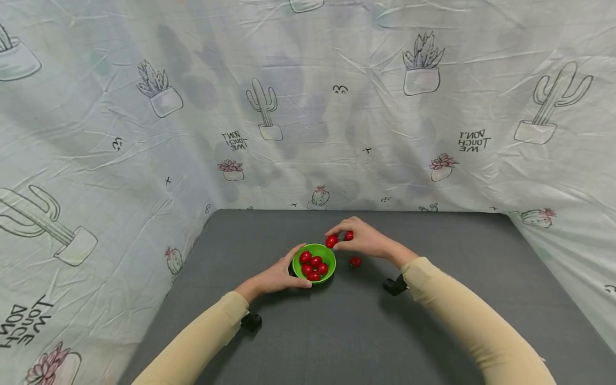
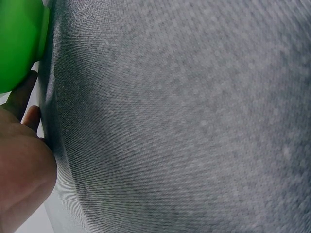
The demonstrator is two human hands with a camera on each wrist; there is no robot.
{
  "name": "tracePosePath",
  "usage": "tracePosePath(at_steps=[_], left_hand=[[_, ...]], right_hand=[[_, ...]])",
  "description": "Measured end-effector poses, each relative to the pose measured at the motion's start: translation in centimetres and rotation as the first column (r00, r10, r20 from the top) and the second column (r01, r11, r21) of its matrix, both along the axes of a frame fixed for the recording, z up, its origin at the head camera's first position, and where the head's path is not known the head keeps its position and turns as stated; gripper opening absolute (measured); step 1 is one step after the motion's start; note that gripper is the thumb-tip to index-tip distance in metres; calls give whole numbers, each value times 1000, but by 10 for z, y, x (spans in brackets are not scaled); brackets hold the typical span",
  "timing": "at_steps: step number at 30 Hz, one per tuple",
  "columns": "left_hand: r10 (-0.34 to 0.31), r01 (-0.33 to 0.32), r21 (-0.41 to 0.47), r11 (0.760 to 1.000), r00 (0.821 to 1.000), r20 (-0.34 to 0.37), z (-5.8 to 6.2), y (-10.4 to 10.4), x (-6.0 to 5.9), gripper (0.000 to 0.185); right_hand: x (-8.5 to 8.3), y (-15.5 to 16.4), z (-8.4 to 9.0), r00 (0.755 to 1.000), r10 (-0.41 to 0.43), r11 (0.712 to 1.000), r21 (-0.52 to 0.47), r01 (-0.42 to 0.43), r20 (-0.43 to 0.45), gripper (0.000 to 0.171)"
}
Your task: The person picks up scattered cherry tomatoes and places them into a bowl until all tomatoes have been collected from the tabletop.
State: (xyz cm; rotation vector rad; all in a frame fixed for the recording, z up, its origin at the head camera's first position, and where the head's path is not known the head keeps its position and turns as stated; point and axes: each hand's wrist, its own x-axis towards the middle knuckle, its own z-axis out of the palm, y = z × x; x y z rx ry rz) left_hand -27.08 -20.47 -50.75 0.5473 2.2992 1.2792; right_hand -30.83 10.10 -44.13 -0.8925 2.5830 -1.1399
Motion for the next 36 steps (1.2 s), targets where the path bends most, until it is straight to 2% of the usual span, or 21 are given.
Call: tracePosePath(at_steps=[16,27,36], left_hand=[[-5,5,6,1000,1000,16,1,0,-2,108],[-4,4,19,1000,1000,19,1,0,-1,105],[1,-1,12,1000,1000,15,0,0,0,107]], right_hand=[[-15,-21,-7,998,69,997,27,-69,-3,34],[-15,-27,-12,996,85,995,60,-86,19,29],[-13,-29,-11,994,105,993,61,-106,17,33]])
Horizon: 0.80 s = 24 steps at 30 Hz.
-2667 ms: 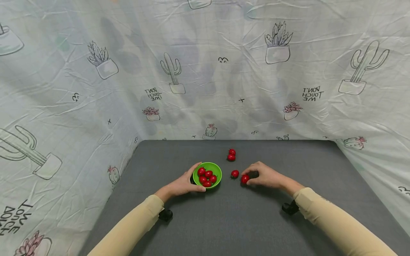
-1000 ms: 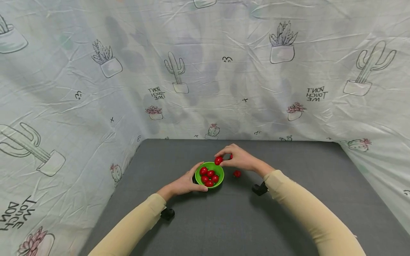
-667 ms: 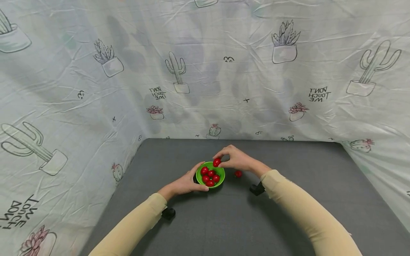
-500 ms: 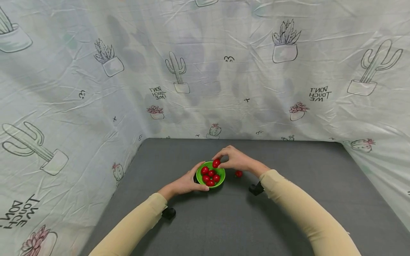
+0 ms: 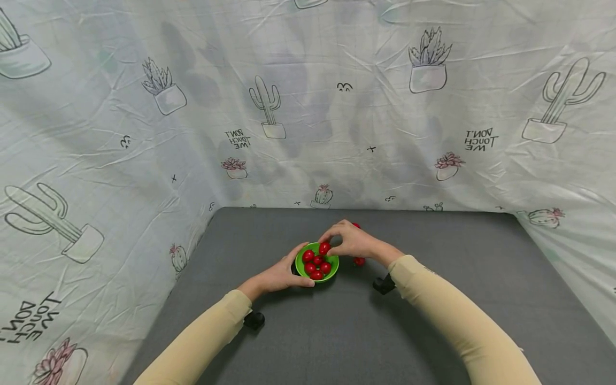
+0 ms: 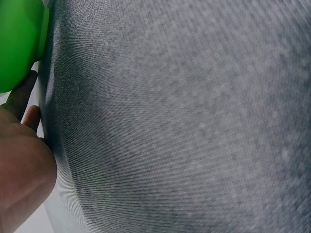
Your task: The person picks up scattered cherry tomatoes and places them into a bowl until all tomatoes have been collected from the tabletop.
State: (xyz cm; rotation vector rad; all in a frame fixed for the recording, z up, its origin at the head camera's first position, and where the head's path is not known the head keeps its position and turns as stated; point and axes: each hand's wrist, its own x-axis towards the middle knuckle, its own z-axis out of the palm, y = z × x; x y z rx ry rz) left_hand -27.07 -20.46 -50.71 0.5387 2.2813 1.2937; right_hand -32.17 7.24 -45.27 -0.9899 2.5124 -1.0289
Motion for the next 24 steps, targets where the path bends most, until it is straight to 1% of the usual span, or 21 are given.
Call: tracePosePath(at_steps=[7,14,24], left_hand=[[-8,8,5,1000,1000,-5,-1,1,-1,109],[-11,11,17,1000,1000,-1,-1,2,-2,109],[-12,12,30,999,1000,2,-1,2,-2,108]], right_hand=[[1,2,-1,1000,13,1000,9,-13,-12,33],[0,5,0,1000,-4,1000,-21,4,-3,35],[-1,8,1,1000,-15,1000,-20,15,10,38]])
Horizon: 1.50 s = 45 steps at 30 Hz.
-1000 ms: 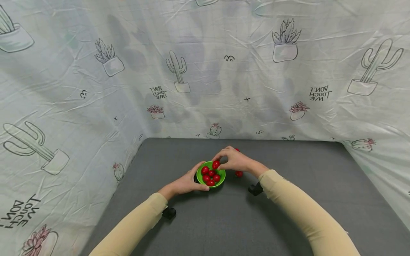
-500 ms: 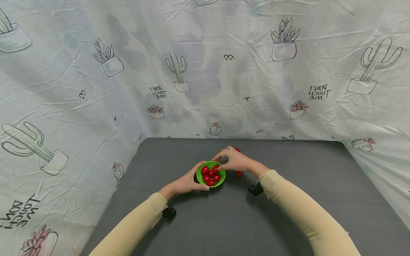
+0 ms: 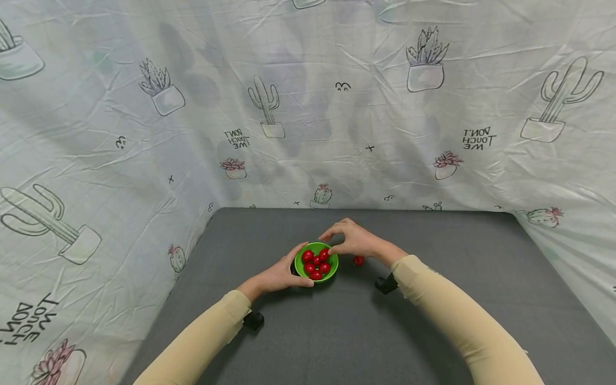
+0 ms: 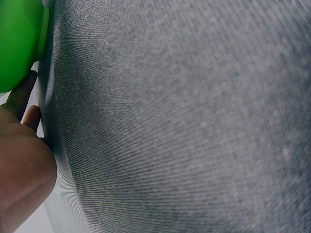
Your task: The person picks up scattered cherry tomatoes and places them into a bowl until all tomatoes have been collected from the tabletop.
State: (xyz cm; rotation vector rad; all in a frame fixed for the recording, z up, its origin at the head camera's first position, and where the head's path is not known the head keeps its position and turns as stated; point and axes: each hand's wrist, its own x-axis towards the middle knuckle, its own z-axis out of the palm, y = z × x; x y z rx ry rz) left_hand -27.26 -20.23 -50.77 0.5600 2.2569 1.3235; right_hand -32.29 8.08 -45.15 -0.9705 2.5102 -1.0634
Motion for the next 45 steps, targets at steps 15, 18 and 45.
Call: tracePosePath(at_steps=[15,18,45], left_hand=[[17,-17,-30,999,1000,11,3,0,2,110],[19,-19,-38,999,1000,4,4,0,2,111],[5,-6,-16,1000,1000,-20,1,0,2,111]], right_hand=[[2,30,18,999,-40,997,-60,38,-28,38],[2,38,20,998,-56,997,-53,55,-31,40],[19,78,-3,993,-106,994,19,105,49,51]])
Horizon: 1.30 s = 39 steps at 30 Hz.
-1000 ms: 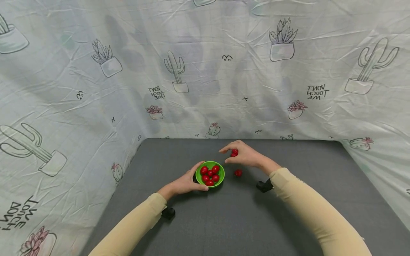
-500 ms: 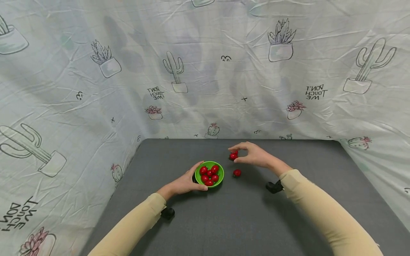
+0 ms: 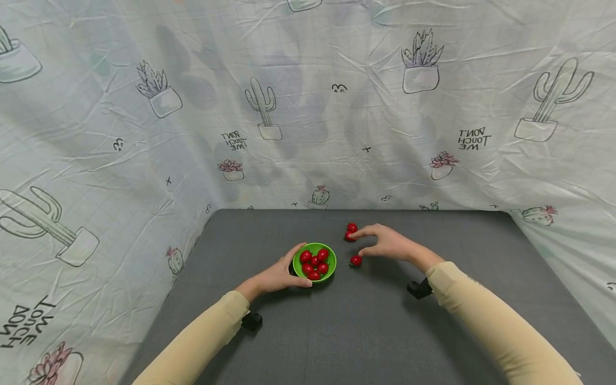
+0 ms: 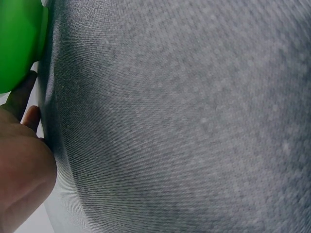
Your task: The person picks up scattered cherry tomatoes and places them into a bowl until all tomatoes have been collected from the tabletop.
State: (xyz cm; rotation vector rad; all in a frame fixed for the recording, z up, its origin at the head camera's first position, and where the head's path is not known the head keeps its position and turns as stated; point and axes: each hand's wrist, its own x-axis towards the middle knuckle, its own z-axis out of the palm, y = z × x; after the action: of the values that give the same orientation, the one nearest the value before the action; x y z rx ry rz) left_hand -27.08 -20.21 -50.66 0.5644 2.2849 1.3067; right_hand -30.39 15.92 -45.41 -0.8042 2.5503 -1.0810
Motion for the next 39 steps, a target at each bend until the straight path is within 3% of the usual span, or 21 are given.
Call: tracePosePath(at_steps=[12,29,39], left_hand=[[0,0,0,1000,1000,2,1,0,2,112],[4,-4,-5,1000,1000,6,-2,0,1,111],[-2,2,12,1000,1000,8,-3,-1,0,111]], right_hand=[[3,0,-14,999,12,999,32,-13,31,49],[4,2,-34,998,44,998,46,-42,-38,44],[5,0,-44,1000,16,999,46,-15,-26,42]])
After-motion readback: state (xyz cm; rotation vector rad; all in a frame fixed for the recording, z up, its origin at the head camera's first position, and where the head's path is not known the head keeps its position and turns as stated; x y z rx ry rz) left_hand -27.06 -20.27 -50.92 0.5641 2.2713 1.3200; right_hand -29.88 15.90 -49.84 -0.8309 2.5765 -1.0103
